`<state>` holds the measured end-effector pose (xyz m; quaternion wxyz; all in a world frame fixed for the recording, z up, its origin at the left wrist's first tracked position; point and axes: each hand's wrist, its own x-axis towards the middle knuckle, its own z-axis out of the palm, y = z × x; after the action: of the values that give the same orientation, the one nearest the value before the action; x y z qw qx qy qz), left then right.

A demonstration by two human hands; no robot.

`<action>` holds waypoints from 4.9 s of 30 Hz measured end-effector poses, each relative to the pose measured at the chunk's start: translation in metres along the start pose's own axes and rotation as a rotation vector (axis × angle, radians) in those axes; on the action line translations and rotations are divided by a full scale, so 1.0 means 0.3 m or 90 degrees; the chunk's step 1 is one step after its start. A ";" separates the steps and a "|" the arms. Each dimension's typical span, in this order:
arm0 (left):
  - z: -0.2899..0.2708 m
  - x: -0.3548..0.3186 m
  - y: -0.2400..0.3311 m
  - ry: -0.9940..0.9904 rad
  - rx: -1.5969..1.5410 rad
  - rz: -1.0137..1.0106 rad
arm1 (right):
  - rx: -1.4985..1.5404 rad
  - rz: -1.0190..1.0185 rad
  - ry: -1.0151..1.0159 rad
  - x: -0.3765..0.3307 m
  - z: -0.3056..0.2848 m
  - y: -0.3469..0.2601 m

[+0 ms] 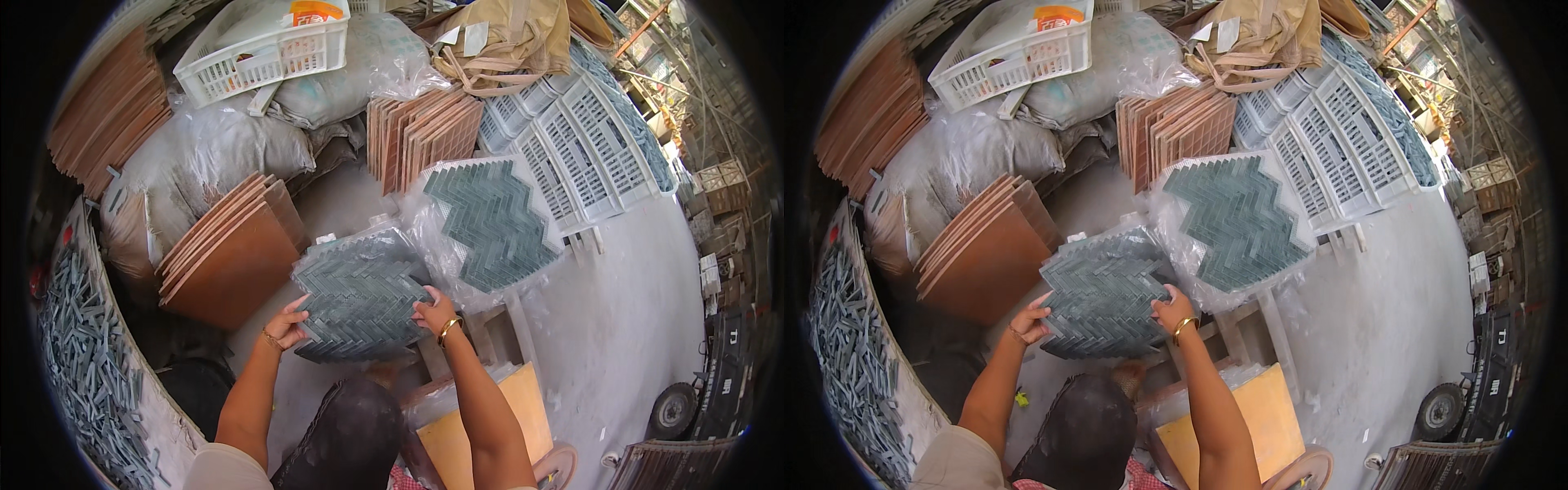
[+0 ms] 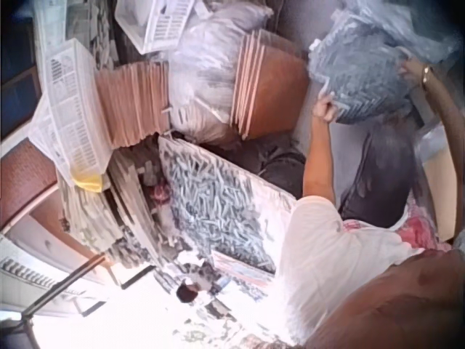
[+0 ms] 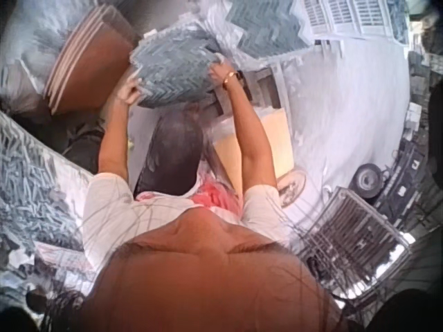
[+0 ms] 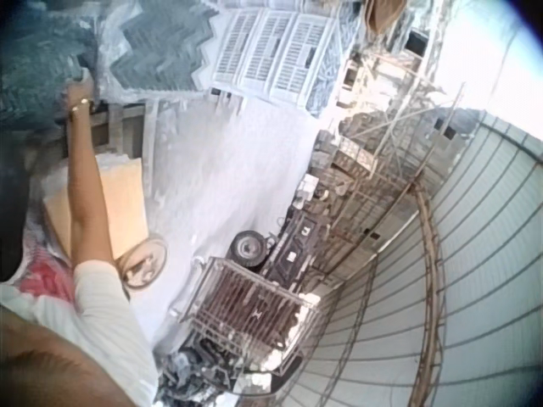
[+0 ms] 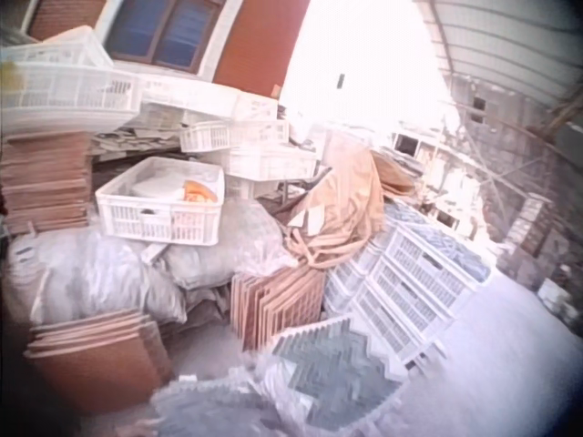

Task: The person sits on the floor and uses a utility knife to cut a sheet of mosaic tiles placed on a wooden board. They score and snap the tiles along a straight line, then handle the cut pieces and the remaining sheet.

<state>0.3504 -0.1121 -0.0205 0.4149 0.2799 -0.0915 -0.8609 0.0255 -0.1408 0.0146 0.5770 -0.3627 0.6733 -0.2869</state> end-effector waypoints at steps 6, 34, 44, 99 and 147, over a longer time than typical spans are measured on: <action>-0.059 0.085 -0.048 0.026 -0.112 0.092 | -0.233 -0.152 0.119 0.093 0.096 -0.181; -0.269 0.292 -0.143 0.090 0.011 0.112 | -0.026 -0.086 0.017 -0.322 0.005 0.266; -0.302 0.310 -0.132 0.086 0.016 0.068 | -0.040 -0.058 0.032 -0.327 0.006 0.362; -0.258 0.284 -0.207 0.186 -0.004 0.181 | -0.087 -0.013 0.076 -0.257 0.062 0.462; -0.120 0.281 -0.177 0.439 1.242 0.049 | -0.561 -0.425 0.384 -0.694 -0.008 0.415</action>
<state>0.2932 -0.1400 -0.1050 0.0386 0.7228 -0.6343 -0.2715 0.0182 0.1009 0.0331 0.0372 -0.6602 0.7119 -0.2366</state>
